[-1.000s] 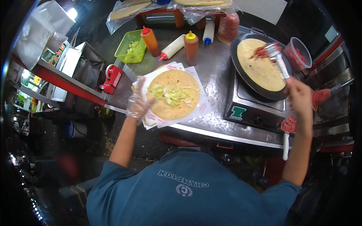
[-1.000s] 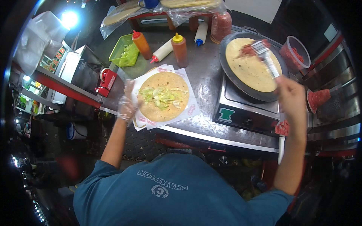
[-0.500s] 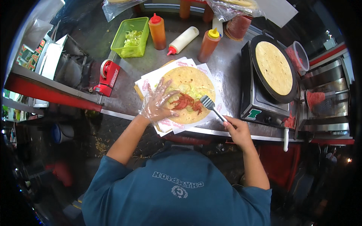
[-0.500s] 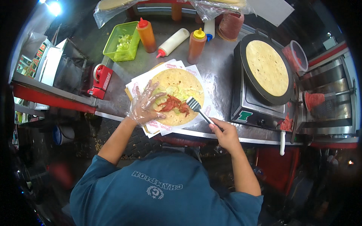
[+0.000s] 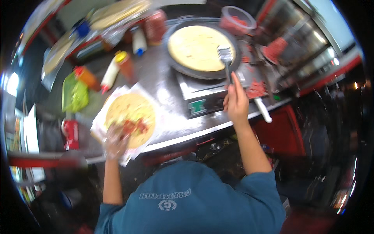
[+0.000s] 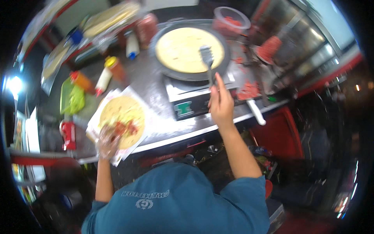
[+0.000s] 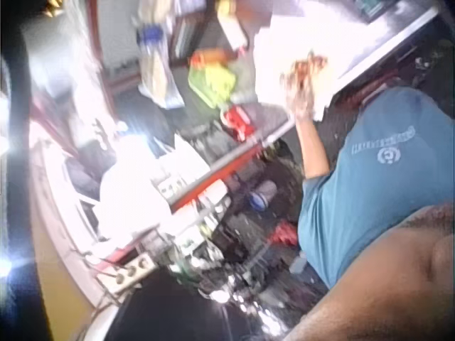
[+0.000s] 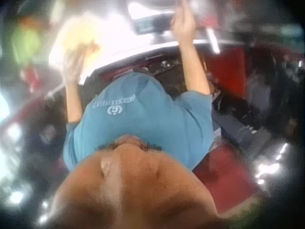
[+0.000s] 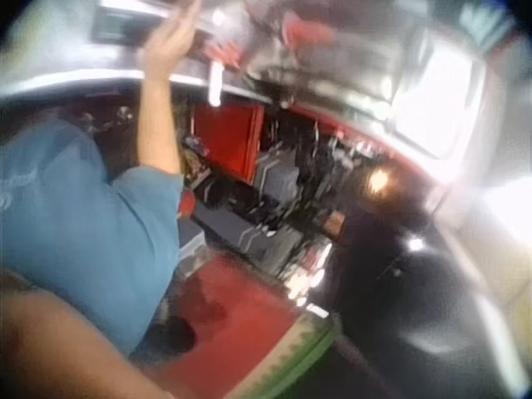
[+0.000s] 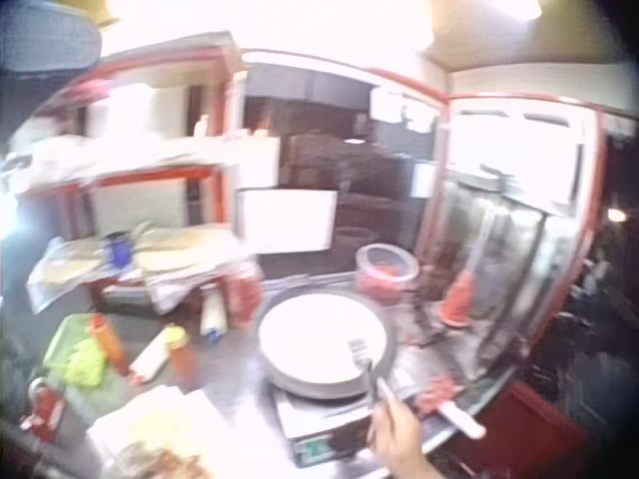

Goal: The person cooks shredded meat on a flat griddle, then places it onto a tortilla with lettuce and sauces. The person folds the tortilla into a taco and wraps it in paper.

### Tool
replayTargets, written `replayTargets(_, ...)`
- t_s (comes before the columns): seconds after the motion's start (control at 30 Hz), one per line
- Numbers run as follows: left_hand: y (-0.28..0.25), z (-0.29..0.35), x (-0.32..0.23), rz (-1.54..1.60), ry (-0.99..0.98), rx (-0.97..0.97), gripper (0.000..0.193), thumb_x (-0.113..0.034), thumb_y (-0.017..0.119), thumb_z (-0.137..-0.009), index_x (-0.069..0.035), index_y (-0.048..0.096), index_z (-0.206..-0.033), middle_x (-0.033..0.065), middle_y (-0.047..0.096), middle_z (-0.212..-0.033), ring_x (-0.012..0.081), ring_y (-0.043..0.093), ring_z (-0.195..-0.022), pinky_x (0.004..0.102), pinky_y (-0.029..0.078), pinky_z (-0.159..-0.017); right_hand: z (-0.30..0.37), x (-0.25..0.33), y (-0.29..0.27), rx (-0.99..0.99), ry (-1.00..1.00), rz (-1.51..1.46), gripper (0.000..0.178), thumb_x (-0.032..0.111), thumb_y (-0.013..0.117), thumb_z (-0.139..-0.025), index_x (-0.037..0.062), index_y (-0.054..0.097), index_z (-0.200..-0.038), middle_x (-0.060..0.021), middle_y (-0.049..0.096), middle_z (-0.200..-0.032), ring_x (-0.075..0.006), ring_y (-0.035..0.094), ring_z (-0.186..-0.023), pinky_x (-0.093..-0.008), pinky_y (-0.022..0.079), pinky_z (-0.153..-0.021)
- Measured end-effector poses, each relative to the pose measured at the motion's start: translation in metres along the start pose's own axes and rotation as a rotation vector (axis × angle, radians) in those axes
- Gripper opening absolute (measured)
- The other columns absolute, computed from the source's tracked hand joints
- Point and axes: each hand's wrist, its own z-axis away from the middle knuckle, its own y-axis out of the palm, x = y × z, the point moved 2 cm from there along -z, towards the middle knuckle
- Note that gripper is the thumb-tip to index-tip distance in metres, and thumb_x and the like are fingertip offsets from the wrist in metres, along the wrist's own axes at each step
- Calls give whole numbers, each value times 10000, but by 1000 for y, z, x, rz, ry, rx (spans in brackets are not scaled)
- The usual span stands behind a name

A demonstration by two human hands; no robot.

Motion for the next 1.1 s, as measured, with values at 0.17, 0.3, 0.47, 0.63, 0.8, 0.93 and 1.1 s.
replayTargets(0.17, -13, -6, -22, -121, -175, -10, 199, -250, 801, -841, -102, 728, -951, 131, 691, -1209, 360, 627, -1235, 513, 442, -1099, -151, -132, -117, -89, 34, 722, 364, 238, 481, -1045, -3, 660, -1251, -262, 734, -1009, -420, 727, -908, -532, 556, -829)
replayTargets(0.3, -15, 13, -34, -313, -195, -71, 300, -292, 750, -911, -90, 681, -1123, 150, 686, -1219, 371, 611, -1236, 506, 390, -1150, -193, -159, -95, 281, 197, 832, 319, 129, 513, -963, -64, 646, -1180, -338, 702, -1086, -465, 701, -1063, -546, 539, -959)
replayTargets(0.47, -11, -11, -76, -346, -263, -142, 468, -359, 708, -955, -87, 638, -1330, 192, 659, -1305, 406, 596, -1243, 491, 401, -1145, -258, -186, -87, 39, 167, 614, 355, 130, 552, -953, -31, 631, -1259, -305, 717, -1129, -416, 717, -1080, -529, 572, -919)
replayTargets(0.63, -14, -32, -130, -239, -422, -16, 545, -306, 714, -956, -66, 583, -1427, 221, 618, -1398, 421, 522, -1358, 498, 368, -1168, -285, -182, -74, 360, 78, 780, 364, 150, 554, -962, -2, 628, -1284, -256, 723, -1181, -380, 728, -1078, -495, 582, -916)
replayTargets(0.8, -36, 26, -87, -240, -421, -99, 591, -318, 682, -989, -50, 513, -1488, 204, 568, -1470, 358, 532, -1372, 452, 406, -1158, -248, -176, -115, 206, 84, 542, 282, 133, 510, -992, 3, 630, -1211, -249, 738, -1070, -384, 749, -964, -517, 605, -795)
replayTargets(0.93, -28, 27, -85, -64, -471, -210, 616, -310, 678, -1002, -8, 485, -1502, 202, 553, -1491, 339, 533, -1377, 439, 399, -1163, -234, -192, -110, 363, 242, 428, 327, 147, 485, -1011, -21, 544, -1285, -263, 722, -1054, -366, 754, -915, -479, 623, -692)
replayTargets(1.1, -19, -37, -132, -123, -333, -92, 601, -317, 669, -992, -13, 505, -1484, 221, 549, -1491, 372, 555, -1355, 470, 355, -1190, -210, -170, -49, 307, -77, 706, 372, 181, 408, -1056, -5, 535, -1352, -276, 691, -1140, -416, 727, -1022, -499, 601, -865)
